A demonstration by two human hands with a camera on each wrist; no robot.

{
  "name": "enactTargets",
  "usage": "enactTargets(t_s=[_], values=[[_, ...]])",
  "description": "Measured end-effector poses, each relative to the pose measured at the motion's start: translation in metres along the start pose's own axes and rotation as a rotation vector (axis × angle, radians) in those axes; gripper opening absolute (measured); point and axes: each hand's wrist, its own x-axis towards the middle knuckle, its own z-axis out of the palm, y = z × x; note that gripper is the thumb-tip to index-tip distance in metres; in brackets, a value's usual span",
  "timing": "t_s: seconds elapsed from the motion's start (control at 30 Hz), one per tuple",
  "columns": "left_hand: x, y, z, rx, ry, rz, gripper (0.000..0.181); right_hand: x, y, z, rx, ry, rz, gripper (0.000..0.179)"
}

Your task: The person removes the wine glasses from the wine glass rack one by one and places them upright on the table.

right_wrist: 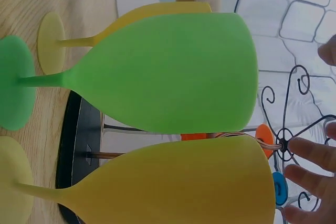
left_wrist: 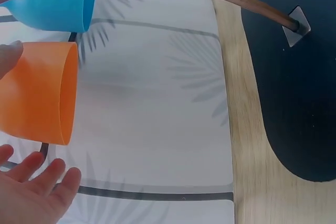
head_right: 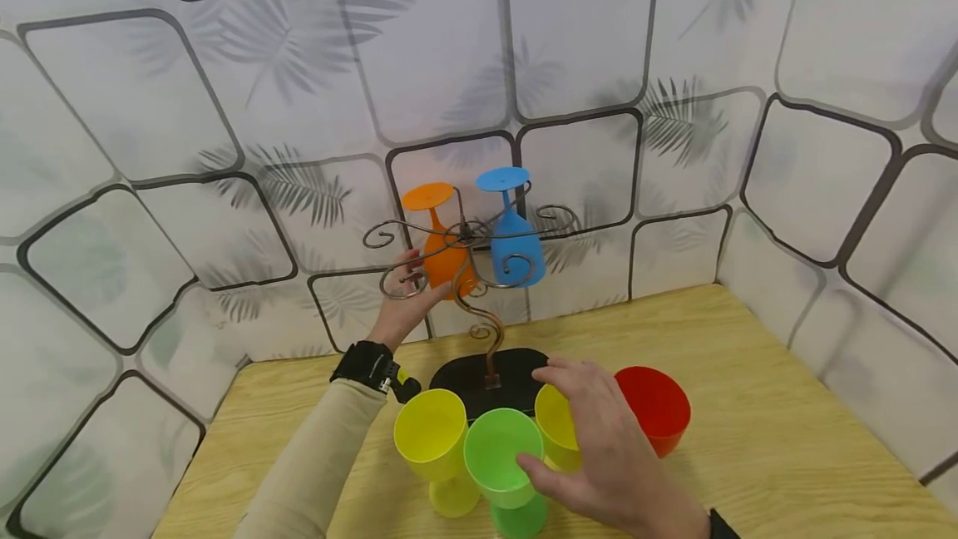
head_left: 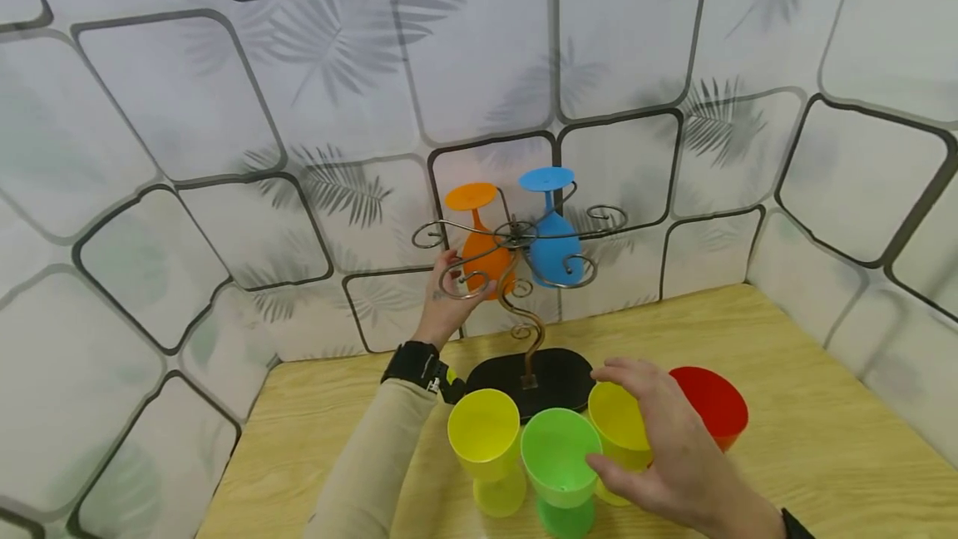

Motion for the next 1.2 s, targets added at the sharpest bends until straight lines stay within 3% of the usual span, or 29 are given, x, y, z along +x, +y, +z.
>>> enactTargets(t_s=[0.13, 0.27, 0.33, 0.5, 0.6, 0.97, 1.2], values=[[0.002, 0.002, 0.003, -0.001, 0.027, 0.063, 0.08, 0.001, 0.0, 0.003, 0.009, -0.018, -0.052, 0.074], [-0.001, 0.007, 0.004, -0.062, 0.061, 0.169, 0.073, -0.001, 0.0, 0.007, 0.015, -0.022, -0.067, 0.076], [-0.003, 0.009, 0.004, -0.086, 0.072, 0.187, 0.072, -0.003, 0.001, 0.008, -0.001, -0.033, -0.059, 0.077], [-0.004, 0.005, 0.003, -0.06, 0.085, 0.143, 0.071, -0.008, 0.003, 0.01, -0.03, -0.034, -0.056, 0.079], [-0.001, 0.002, 0.004, -0.058, 0.088, 0.156, 0.071, -0.009, 0.004, 0.01, -0.027, -0.031, -0.055, 0.08], [0.011, 0.006, 0.003, -0.075, 0.054, 0.138, 0.07, -0.01, 0.005, 0.009, -0.037, -0.043, -0.037, 0.082], [0.011, 0.013, 0.003, -0.091, 0.05, 0.133, 0.067, -0.01, 0.005, 0.009, -0.038, -0.042, -0.037, 0.081]])
